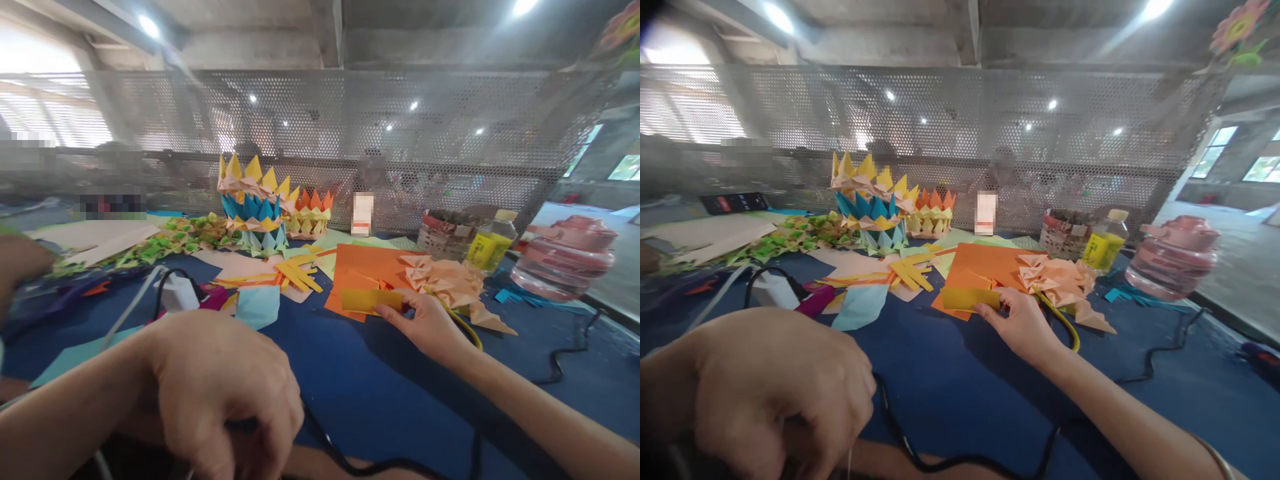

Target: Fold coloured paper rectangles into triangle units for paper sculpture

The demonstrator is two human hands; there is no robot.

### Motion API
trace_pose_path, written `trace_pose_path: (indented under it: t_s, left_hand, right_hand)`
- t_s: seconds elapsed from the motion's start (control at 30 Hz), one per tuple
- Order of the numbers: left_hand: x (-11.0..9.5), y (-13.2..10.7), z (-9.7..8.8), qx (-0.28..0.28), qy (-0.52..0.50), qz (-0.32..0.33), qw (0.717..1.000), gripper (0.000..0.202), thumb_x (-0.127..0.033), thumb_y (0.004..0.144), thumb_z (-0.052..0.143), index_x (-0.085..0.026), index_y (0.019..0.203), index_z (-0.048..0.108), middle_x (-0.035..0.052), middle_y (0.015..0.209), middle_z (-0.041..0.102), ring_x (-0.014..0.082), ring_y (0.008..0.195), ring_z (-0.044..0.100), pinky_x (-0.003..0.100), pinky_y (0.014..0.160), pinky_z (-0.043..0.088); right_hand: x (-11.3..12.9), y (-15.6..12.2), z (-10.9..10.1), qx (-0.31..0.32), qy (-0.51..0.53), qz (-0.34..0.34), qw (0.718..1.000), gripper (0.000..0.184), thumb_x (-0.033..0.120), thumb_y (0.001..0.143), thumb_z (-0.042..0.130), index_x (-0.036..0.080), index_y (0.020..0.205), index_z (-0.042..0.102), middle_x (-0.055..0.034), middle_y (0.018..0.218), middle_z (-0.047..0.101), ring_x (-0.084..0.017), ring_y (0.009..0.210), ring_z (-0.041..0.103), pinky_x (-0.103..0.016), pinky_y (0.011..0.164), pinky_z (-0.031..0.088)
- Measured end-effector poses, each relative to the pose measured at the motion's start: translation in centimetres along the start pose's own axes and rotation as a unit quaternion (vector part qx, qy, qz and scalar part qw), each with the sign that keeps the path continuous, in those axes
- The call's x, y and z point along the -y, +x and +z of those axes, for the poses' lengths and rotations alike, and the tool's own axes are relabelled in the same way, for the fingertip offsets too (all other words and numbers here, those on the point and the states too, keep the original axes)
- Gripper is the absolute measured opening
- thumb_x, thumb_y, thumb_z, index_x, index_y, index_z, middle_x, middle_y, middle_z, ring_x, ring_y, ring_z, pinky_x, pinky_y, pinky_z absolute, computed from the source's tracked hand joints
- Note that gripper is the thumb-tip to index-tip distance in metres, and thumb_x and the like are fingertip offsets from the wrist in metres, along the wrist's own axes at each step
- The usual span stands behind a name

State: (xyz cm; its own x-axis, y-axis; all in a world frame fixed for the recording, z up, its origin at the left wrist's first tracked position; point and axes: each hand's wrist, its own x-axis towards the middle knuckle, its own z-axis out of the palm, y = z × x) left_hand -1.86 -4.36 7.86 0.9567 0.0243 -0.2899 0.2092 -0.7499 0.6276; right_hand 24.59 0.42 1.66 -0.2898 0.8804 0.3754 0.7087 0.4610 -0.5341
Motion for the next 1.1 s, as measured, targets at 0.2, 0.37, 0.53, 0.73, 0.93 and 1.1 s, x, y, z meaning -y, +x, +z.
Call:
trace_pose_path:
  t_s: [0.2,0.37,0.53,0.73,0.93,1.1]
  left_hand:
    - [-2.2,-2.0,0.9,-0.075,0.028,-0.120,0.989,0.039,-0.009,0.076,0.074,-0.021,0.113,0.066,0.0051,0.105,0.072,0.0220,0.099,0.063,0.023,0.088,0.043]
    - [-2.4,-3.2,3.7,-0.120,0.072,-0.146,0.979,0.031,-0.015,0.068,0.080,-0.026,0.096,0.070,-0.0003,0.088,0.073,0.0197,0.083,0.066,0.024,0.068,0.045]
    - [-1.9,-3.4,4.8,-0.098,0.052,-0.122,0.986,0.033,-0.011,0.061,0.081,-0.025,0.087,0.064,-0.0054,0.075,0.071,0.0164,0.071,0.064,0.024,0.067,0.043]
    - [-3.1,-2.1,3.3,-0.173,0.046,-0.162,0.970,0.023,-0.013,0.076,0.074,-0.021,0.096,0.068,0.0003,0.089,0.071,0.0177,0.086,0.063,0.023,0.076,0.042]
    - [0.5,0.6,0.6,-0.531,-0.008,-0.221,0.818,0.008,-0.027,0.085,0.061,-0.020,0.083,0.065,-0.0008,0.082,0.066,0.0144,0.073,0.058,0.024,0.070,0.043]
    - [4.8,3.7,-2.1,-0.598,-0.129,-0.163,0.774,0.024,-0.032,0.083,0.061,-0.015,0.100,0.058,0.0069,0.101,0.063,0.0177,0.091,0.059,0.027,0.076,0.046]
  right_hand:
    - [-0.3,0.2,0.3,-0.006,-0.006,0.004,1.000,0.034,0.045,0.080,0.056,0.016,0.086,0.073,-0.0045,0.069,0.071,-0.020,0.060,0.060,-0.028,0.053,0.041]
    - [-0.2,0.2,0.3,-0.001,-0.005,0.003,1.000,0.032,0.046,0.079,0.056,0.018,0.076,0.072,-0.0048,0.069,0.071,-0.021,0.062,0.061,-0.028,0.055,0.043]
    - [-0.1,0.2,0.1,0.003,-0.001,0.005,1.000,0.032,0.046,0.079,0.056,0.018,0.075,0.071,-0.0042,0.068,0.071,-0.021,0.062,0.062,-0.028,0.055,0.044]
    - [-0.1,0.2,0.2,0.001,-0.006,0.002,1.000,0.031,0.045,0.080,0.057,0.018,0.075,0.071,-0.0032,0.065,0.068,-0.019,0.058,0.059,-0.026,0.049,0.039]
    - [-0.3,0.1,0.2,0.005,0.004,-0.025,1.000,0.034,0.048,0.083,0.056,0.017,0.079,0.071,-0.0017,0.065,0.066,-0.017,0.057,0.056,-0.025,0.050,0.039]
    - [-0.3,-0.1,-0.1,0.011,0.021,-0.054,0.998,0.032,0.045,0.085,0.054,0.018,0.083,0.071,-0.0031,0.072,0.068,-0.018,0.065,0.059,-0.027,0.058,0.045]
